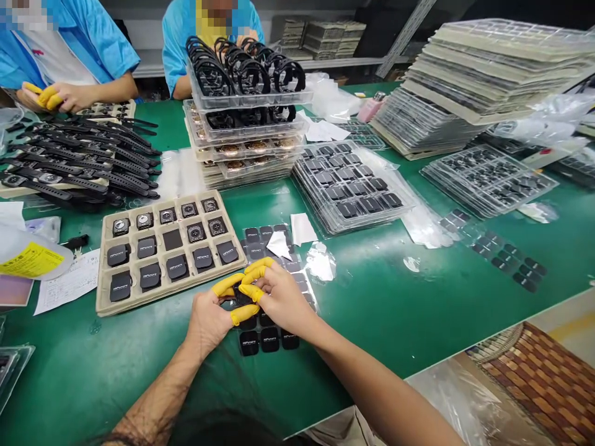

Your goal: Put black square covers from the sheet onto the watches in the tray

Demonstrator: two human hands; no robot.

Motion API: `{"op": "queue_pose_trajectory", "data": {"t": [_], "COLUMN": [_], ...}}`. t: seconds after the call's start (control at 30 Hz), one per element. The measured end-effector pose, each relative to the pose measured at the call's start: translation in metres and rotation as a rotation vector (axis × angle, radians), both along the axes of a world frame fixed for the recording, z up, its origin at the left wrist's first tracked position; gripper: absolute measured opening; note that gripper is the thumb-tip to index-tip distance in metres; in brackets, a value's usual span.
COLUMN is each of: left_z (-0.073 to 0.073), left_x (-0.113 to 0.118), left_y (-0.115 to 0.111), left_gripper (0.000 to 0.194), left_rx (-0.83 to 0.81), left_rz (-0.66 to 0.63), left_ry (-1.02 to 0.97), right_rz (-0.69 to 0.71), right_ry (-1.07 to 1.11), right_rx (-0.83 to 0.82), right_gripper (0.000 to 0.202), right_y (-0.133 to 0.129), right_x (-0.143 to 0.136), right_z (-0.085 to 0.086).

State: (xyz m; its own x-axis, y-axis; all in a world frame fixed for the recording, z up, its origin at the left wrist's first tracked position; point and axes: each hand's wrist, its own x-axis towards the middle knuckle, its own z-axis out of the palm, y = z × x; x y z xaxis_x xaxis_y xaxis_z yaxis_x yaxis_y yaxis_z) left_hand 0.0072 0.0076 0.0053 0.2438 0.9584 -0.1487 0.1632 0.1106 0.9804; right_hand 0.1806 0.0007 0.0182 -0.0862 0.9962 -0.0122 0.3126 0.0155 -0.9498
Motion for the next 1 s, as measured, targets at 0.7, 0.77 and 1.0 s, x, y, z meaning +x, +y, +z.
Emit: {"op": "queue_pose_trajectory", "data": {"t": [0.7,0.77,1.0], "left_z": [-0.011,-0.010,-0.012], "left_x": [-0.002,-0.002,-0.001], "left_y": [-0.005,-0.006,-0.008], "left_gripper": [0.057,0.058,0.057], "left_rx": [0.018,0.027,0.029], "left_rz": [0.002,0.007,0.020], "left_ry": [0.077,0.070,0.016], "right_rz": [-0.384,-0.183,-0.112], "right_ry": [-0.876,-0.857,-0.551], "right_rx": [0.296,0.332,0.440], "right_gripper": [0.022,0.023,0.016], "right_y": [0.029,0.048,0.037], "right_x": [0.105,0.089,0.041], "right_z": [-0.014,-0.016,0.006]}}
